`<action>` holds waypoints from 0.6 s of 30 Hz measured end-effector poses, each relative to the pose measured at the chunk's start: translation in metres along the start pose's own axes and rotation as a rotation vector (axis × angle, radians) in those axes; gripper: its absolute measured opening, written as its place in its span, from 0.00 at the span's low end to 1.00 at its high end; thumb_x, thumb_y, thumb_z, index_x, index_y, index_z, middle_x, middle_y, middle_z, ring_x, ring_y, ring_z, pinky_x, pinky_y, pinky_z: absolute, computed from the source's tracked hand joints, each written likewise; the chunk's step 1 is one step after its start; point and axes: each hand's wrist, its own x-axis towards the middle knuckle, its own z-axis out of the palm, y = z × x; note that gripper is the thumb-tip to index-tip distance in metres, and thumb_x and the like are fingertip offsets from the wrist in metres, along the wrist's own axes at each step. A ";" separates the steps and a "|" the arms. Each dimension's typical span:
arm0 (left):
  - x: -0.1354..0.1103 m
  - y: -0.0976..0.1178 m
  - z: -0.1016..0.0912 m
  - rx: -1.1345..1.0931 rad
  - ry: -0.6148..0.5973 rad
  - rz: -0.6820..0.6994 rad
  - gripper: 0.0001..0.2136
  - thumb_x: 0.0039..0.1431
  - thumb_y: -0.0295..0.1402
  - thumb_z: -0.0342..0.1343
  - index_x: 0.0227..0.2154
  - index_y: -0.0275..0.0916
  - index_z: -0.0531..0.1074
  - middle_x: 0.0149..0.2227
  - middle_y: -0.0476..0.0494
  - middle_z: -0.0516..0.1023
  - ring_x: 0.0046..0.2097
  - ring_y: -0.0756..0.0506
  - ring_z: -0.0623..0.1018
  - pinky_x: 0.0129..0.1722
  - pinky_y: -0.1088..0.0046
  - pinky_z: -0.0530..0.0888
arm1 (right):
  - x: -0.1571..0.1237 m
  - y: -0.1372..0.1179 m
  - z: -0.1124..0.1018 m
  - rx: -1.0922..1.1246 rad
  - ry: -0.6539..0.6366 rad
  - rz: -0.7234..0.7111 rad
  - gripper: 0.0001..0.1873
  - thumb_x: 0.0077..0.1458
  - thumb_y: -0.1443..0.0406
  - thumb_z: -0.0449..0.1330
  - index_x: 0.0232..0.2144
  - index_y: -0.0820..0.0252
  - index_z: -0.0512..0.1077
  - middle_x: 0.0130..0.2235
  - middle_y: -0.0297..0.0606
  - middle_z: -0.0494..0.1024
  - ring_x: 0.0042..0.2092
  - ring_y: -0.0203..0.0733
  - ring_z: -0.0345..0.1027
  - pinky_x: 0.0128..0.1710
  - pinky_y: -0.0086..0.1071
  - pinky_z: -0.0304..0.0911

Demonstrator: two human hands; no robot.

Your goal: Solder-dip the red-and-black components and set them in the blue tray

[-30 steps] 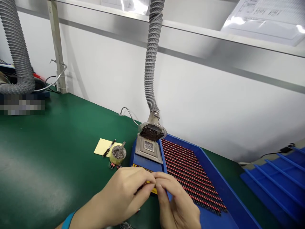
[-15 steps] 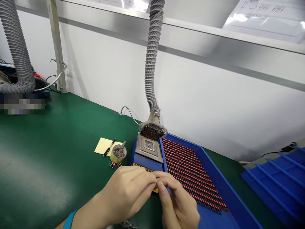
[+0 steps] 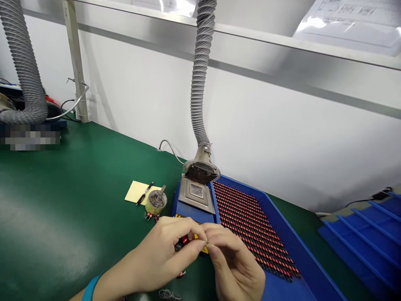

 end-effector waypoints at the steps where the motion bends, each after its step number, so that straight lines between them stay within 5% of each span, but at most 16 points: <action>1: 0.001 0.000 0.000 -0.004 -0.002 0.003 0.07 0.63 0.29 0.50 0.30 0.38 0.71 0.25 0.53 0.70 0.29 0.53 0.70 0.31 0.80 0.66 | 0.000 0.000 -0.001 0.027 0.021 0.031 0.06 0.59 0.69 0.59 0.31 0.54 0.75 0.28 0.36 0.77 0.35 0.43 0.74 0.36 0.36 0.70; 6: 0.002 0.000 -0.002 -0.055 0.029 -0.048 0.07 0.63 0.29 0.50 0.30 0.39 0.70 0.26 0.53 0.71 0.29 0.53 0.69 0.31 0.79 0.65 | 0.004 -0.001 -0.009 0.097 0.247 0.071 0.07 0.60 0.66 0.59 0.28 0.56 0.73 0.26 0.33 0.73 0.32 0.38 0.70 0.35 0.32 0.68; 8: 0.001 -0.002 -0.003 -0.192 0.041 -0.089 0.04 0.63 0.30 0.51 0.37 0.41 0.71 0.31 0.52 0.71 0.34 0.52 0.70 0.35 0.79 0.67 | 0.005 0.001 -0.007 0.148 0.192 0.123 0.07 0.58 0.66 0.61 0.27 0.57 0.73 0.25 0.33 0.72 0.31 0.37 0.69 0.33 0.30 0.68; 12: 0.001 -0.009 0.001 -0.535 0.049 -0.099 0.18 0.64 0.29 0.50 0.55 0.49 0.61 0.41 0.50 0.70 0.42 0.52 0.72 0.45 0.76 0.71 | 0.000 0.011 0.010 0.417 0.114 0.358 0.07 0.56 0.64 0.62 0.26 0.56 0.73 0.25 0.31 0.71 0.29 0.36 0.70 0.32 0.30 0.69; 14: 0.002 -0.011 0.005 -0.563 0.081 -0.099 0.20 0.63 0.30 0.53 0.56 0.50 0.61 0.46 0.48 0.73 0.48 0.50 0.74 0.50 0.73 0.70 | -0.004 0.017 0.020 0.541 0.140 0.487 0.03 0.54 0.63 0.65 0.34 0.53 0.75 0.34 0.35 0.77 0.37 0.39 0.74 0.37 0.32 0.72; 18: 0.006 -0.010 0.008 -0.508 0.096 -0.167 0.22 0.56 0.29 0.61 0.54 0.47 0.68 0.54 0.45 0.75 0.56 0.46 0.72 0.55 0.71 0.69 | -0.008 0.021 0.030 0.701 0.155 0.620 0.15 0.48 0.58 0.69 0.41 0.49 0.77 0.43 0.39 0.80 0.42 0.45 0.77 0.42 0.39 0.73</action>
